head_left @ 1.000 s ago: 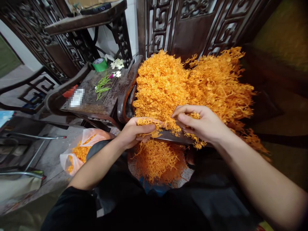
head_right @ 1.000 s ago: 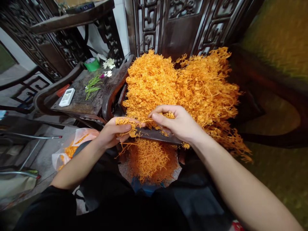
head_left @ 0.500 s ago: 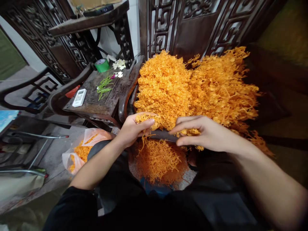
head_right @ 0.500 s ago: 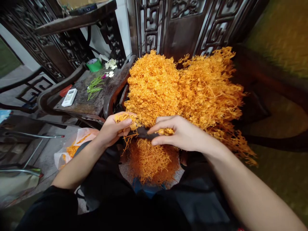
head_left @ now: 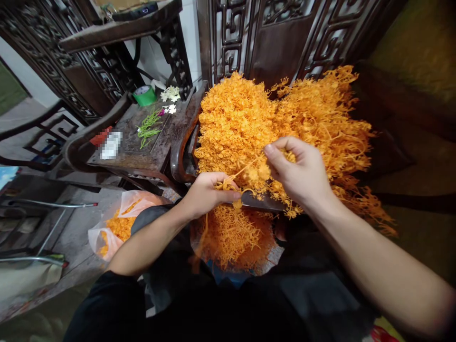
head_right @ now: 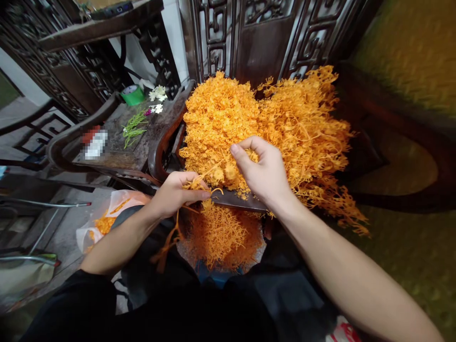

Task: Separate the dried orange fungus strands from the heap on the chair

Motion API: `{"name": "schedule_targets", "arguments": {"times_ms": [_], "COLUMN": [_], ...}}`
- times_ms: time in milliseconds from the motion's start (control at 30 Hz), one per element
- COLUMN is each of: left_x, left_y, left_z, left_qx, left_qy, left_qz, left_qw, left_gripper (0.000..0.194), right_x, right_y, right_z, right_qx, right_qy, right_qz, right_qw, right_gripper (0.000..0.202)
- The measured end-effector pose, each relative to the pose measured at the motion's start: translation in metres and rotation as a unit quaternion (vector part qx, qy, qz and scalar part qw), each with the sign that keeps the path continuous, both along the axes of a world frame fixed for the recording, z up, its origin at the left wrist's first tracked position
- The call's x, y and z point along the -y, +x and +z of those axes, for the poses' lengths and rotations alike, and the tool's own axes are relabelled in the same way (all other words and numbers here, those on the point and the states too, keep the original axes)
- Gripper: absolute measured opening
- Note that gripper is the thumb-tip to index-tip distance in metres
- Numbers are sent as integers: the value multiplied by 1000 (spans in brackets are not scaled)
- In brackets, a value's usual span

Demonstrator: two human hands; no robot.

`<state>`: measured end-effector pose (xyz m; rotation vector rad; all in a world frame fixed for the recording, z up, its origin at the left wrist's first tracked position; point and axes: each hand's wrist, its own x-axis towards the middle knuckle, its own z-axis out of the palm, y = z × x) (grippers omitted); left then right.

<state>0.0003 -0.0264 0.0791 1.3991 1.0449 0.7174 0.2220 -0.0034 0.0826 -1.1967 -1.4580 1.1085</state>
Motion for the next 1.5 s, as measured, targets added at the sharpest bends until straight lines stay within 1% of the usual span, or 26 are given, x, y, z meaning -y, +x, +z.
{"name": "schedule_targets", "arguments": {"times_ms": [67,133,233,300,367,467,567,633,667,700,733,767,800,833,867,933,1033,1067,1133,1167,1200,1267,1333,1400,1433,1500], "left_x": [-1,-2,-2,-3,-5,-6,-6,-5,-4,-5,-5,-6,-7,-9,-10,-13,-16,-17,-19,-19,-20,-20,-18,-14,-12,-8], "left_y": [-2,-4,-9,-12,-14,-14,-12,-11,-11,-11,-12,-13,-15,-16,-17,-18,-17,-16,-15,-15,-14,-12,-9,-4,-1,4], "left_z": [-1,-2,-5,-7,-9,-9,-6,-5,-5,-5,-6,-7,-9,-10,-12,-15,-18,-19,-21,-21,-21,-20,-20,-22,-23,-24], "left_qx": [3,-2,-7,-22,-52,-94,-119,-125,-125,-121,-115,-109,-104,-99,-94,-82,-61,-58,-64,-75,-92,-142,-195,-233,-246,-264], "left_qy": [-11,-8,-8,-1,28,83,127,156,163,162,153,137,115,94,75,49,47,53,75,95,121,189,267,341,371,403], "left_qz": [-13,-23,-27,-22,-1,24,15,-2,-18,-35,-49,-53,-47,-33,-12,29,75,87,107,120,134,161,180,175,164,144], "left_qw": [1000,1000,1000,1000,998,992,985,980,979,979,980,983,987,990,993,995,994,993,989,985,979,958,926,894,880,864], "left_gripper": [22,21,17,16,18,19,17,16,16,15,14,12,11,11,12,16,21,22,23,23,23,19,12,6,7,10], "right_x": [-2,-4,-11,-15,-15,-6,5,4,1,-5,-12,-20,-28,-34,-38,-36,-17,-9,4,9,13,16,16,14,13,11], "right_y": [1,4,14,22,24,14,-3,-10,-10,-8,-4,2,9,15,19,21,7,2,-7,-10,-12,-15,-19,-25,-28,-32], "right_z": [-1,0,4,7,7,4,-1,-3,-4,-4,-3,-1,0,2,4,6,8,8,10,10,11,10,8,4,2,-2], "right_qx": [-34,-84,-188,-218,-209,-170,-106,-78,-85,-105,-135,-170,-199,-212,-208,-167,-109,-101,-83,-67,-43,30,99,129,130,139], "right_qy": [-31,-41,-23,-22,-39,-75,-131,-167,-170,-158,-132,-100,-74,-62,-66,-82,-74,-65,-53,-53,-56,-74,-94,-104,-103,-89], "right_qz": [-13,-41,-109,-119,-83,10,93,130,123,91,38,-29,-91,-129,-144,-121,-46,-22,21,42,64,117,148,143,133,126], "right_qw": [999,995,976,968,973,983,981,974,974,978,981,980,973,967,965,975,990,993,995,995,995,990,980,976,977,978], "right_gripper": [36,36,35,33,30,29,42,45,44,42,40,37,32,25,19,11,10,16,36,41,39,33,38,46,49,50]}}
